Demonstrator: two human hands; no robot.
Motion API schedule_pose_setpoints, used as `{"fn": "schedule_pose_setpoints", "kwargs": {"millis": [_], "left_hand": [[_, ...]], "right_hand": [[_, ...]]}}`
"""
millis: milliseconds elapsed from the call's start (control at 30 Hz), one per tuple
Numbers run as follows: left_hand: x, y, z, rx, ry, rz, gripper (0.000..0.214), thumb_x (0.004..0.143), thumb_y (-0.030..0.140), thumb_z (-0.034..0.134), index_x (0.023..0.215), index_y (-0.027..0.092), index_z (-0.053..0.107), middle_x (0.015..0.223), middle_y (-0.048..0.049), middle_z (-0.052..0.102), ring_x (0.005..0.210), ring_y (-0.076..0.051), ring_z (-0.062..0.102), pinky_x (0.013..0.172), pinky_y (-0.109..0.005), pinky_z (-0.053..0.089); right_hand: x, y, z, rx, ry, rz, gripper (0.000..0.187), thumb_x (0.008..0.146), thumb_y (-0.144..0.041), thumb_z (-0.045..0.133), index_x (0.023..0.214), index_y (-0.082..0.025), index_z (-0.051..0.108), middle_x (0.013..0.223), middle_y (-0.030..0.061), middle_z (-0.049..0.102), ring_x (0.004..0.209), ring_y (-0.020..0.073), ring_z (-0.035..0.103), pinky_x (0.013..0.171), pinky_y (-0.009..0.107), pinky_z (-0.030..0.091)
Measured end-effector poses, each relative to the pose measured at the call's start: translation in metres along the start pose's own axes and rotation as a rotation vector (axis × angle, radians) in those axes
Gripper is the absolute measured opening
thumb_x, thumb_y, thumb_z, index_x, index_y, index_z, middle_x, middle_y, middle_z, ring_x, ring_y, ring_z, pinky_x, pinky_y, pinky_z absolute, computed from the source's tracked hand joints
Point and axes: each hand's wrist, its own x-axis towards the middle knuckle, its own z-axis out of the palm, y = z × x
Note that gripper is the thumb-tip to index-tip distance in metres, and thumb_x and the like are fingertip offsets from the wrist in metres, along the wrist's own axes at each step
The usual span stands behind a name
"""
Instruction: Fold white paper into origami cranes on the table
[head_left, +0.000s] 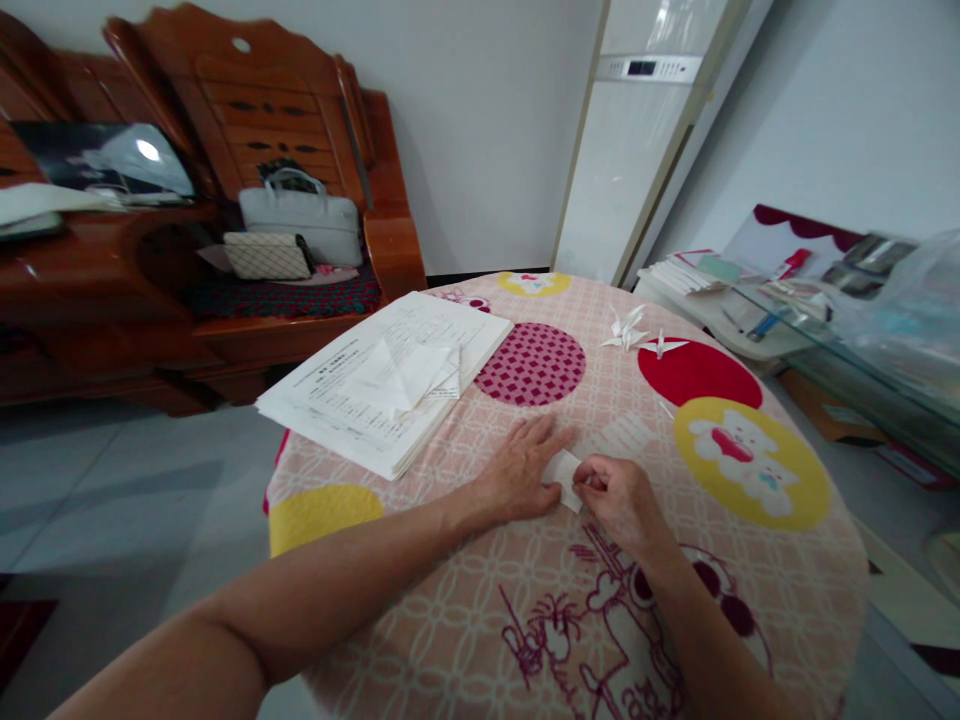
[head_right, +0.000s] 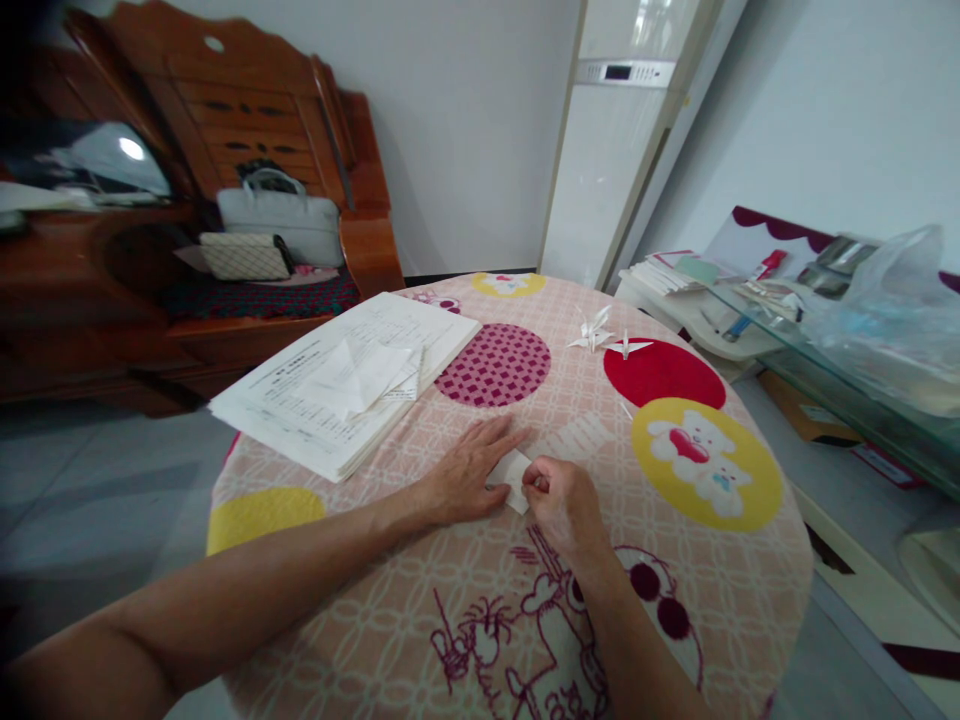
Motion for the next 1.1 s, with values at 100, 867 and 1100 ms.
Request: {"fn": "schedule_pose_setpoints", "kwargs": {"millis": [100, 867, 1100], "left_hand": [[0.002, -0.001, -0.005, -0.026, -0.059, -0.007, 0.084, 0.069, 0.023, 0.064, 0.147, 0.02, 0.033, 0.155, -0.0155, 0.027, 0.143, -0.035, 0.022, 0.116, -0.055, 0.017], [0.004, -0.006, -0.009, -0.044, -0.048, -0.007, 0.076, 0.071, 0.026, 0.068, 0.141, 0.015, 0.042, 0.153, -0.0178, 0.03, 0.141, -0.036, 0.027, 0.115, -0.053, 0.025], [0.005, -0.005, -0.011, -0.031, -0.036, -0.011, 0.076, 0.07, 0.026, 0.068, 0.14, 0.015, 0.043, 0.151, -0.0182, 0.034, 0.141, -0.035, 0.029, 0.114, -0.052, 0.027]], "right_hand": [[0.0, -0.001, -0.001, -0.001, 0.0, -0.011, 0.008, 0.071, -0.022, 0.055, 0.068, -0.018, 0.061, 0.049, -0.0032, 0.05, 0.045, 0.0111, 0.044, 0.046, 0.022, 0.03], [0.001, -0.002, 0.001, 0.008, 0.012, 0.057, 0.008, 0.07, -0.025, 0.058, 0.069, -0.019, 0.063, 0.05, -0.0027, 0.056, 0.047, 0.0125, 0.05, 0.047, 0.022, 0.031], [0.002, -0.017, 0.003, -0.183, 0.047, 0.114, 0.006, 0.068, -0.025, 0.064, 0.063, -0.021, 0.061, 0.055, -0.0008, 0.061, 0.052, 0.0139, 0.054, 0.051, 0.024, 0.031]]}}
